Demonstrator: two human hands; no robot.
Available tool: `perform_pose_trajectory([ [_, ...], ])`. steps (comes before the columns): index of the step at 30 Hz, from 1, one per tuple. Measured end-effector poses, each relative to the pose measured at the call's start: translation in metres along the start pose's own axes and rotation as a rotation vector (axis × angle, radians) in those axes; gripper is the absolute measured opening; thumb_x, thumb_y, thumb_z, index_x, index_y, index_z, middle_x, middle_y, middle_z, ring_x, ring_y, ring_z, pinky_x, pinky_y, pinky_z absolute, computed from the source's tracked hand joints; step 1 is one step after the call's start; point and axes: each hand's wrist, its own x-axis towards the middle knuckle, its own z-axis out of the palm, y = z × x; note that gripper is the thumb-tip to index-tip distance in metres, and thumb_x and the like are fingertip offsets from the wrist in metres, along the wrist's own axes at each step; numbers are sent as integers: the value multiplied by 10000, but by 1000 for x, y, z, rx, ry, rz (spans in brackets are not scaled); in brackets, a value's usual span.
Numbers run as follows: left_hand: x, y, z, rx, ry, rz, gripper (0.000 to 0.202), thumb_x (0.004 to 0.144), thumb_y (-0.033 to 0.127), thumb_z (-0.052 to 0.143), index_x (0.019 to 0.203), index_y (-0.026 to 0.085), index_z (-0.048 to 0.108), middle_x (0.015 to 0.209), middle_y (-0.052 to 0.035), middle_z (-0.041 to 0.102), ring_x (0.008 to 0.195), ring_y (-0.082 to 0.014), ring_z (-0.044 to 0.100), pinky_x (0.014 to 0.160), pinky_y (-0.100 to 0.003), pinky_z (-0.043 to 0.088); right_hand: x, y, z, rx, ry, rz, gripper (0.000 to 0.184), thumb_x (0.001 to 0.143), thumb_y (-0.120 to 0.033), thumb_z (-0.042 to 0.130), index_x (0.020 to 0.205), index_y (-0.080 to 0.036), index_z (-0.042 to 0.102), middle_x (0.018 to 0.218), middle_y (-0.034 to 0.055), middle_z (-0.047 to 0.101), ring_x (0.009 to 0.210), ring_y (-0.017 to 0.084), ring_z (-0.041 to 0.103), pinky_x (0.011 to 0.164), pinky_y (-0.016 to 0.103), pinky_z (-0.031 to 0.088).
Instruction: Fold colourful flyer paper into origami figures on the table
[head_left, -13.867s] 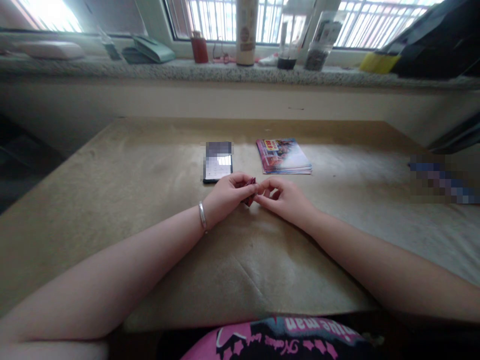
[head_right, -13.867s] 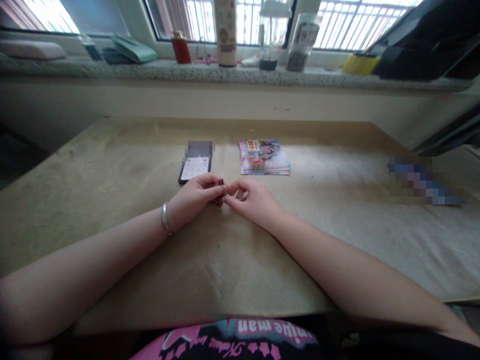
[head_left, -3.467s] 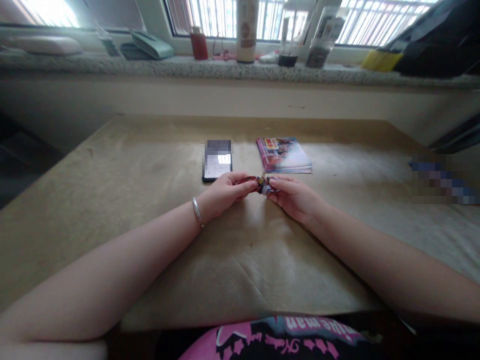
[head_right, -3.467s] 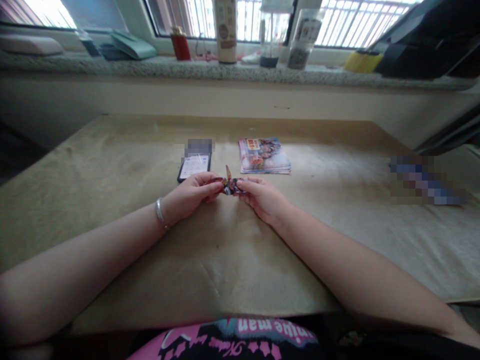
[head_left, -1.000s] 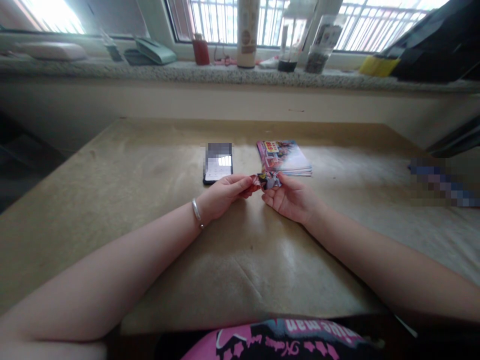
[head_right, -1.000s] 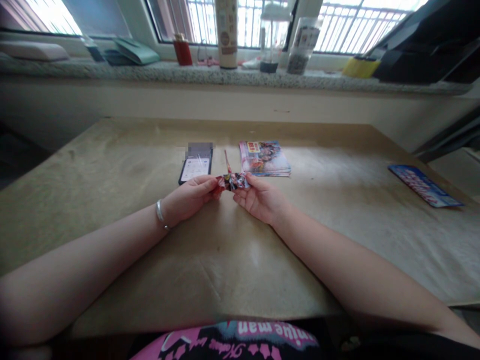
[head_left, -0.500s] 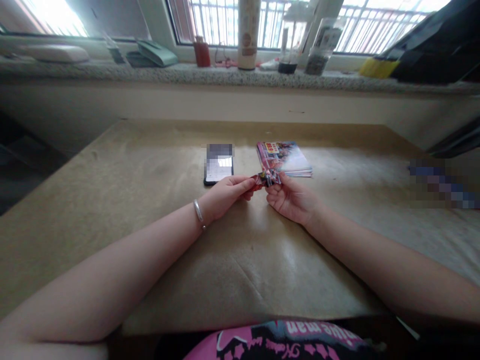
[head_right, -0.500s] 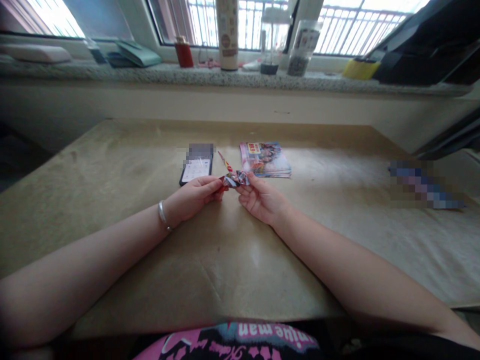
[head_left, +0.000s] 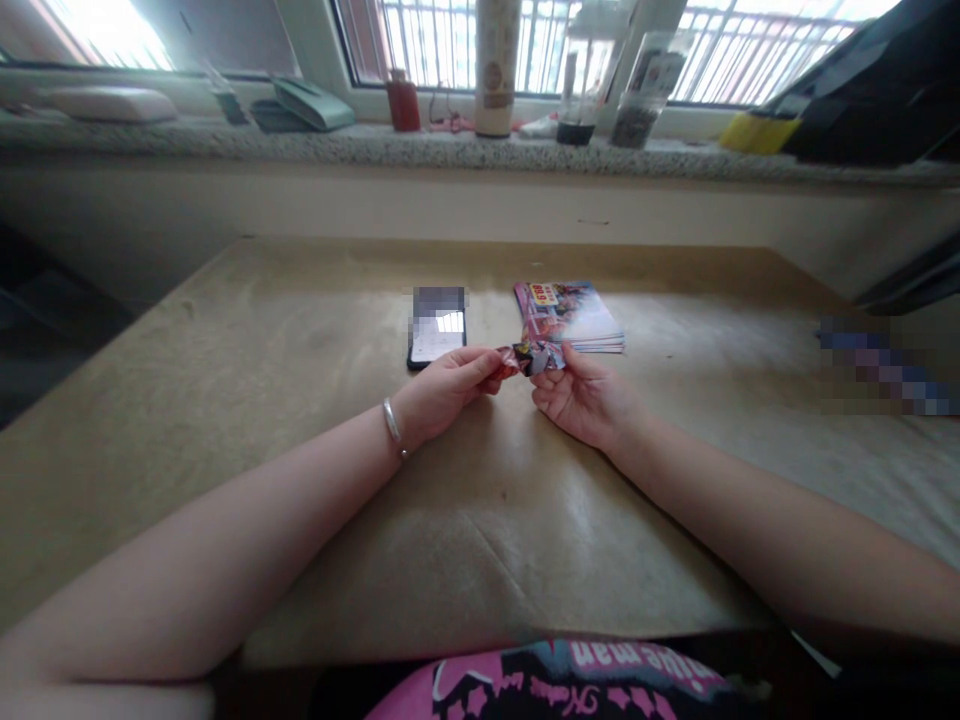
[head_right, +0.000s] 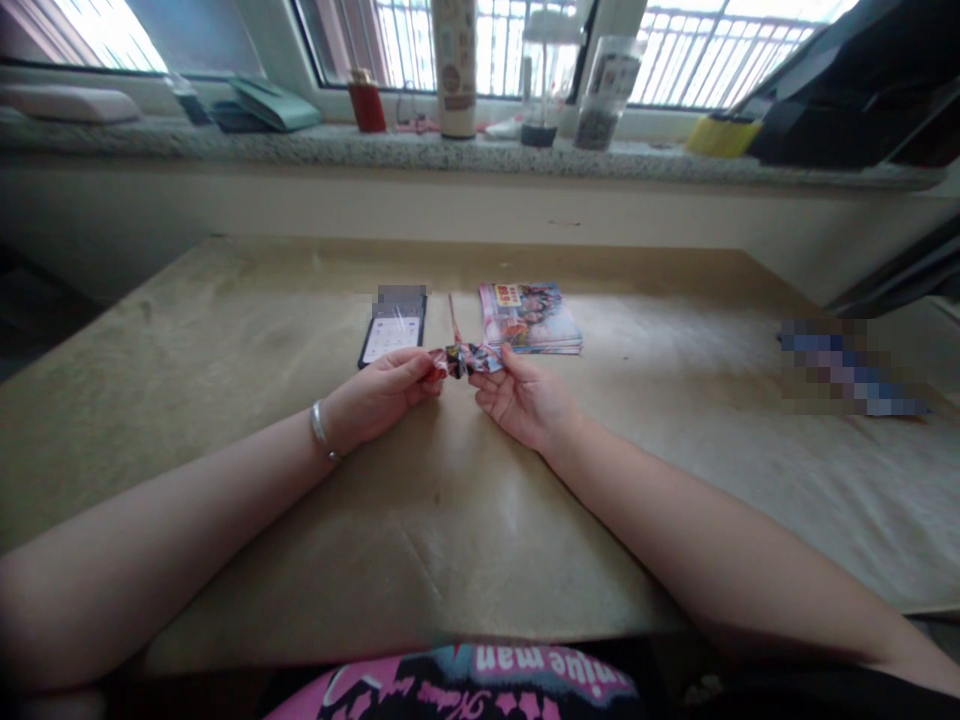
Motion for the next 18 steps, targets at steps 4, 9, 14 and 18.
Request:
perform_pose_trajectory([
  [4,0,1,0,-28,8,-15,383,625,477,786,709,132,641,667,26,549,596,-53,444,612,-194,372,2,1,-2,-12,-6,9,418,990,-278,276,783,-163,619,614,15,662,540,87,585,475,178,429],
  [9,3,1,-3,-32,71,-42,383,646,470,773,750,128,635,655,28,539,576,-48,455,603,-191,402,3,-1,1,-63,74,19,234,950,-256,387,850,-173,582,681,17,657,530,76,558,437,151,405],
  [14,1,0,0,122,145,-46,365,722,484,705,796,135,629,606,28,533,536,-53,452,531,-177,366,2,1,-3,-270,215,-204,133,784,-195,583,791,-206,451,577,-62,544,441,55,451,401,145,323],
  [18,0,-1,4,249,156,-27,395,754,533,646,797,142,617,579,30,530,528,-67,461,528,-191,366,2,6,-8,-638,115,-490,318,662,-226,697,835,-235,430,603,-94,510,459,63,406,422,180,267],
])
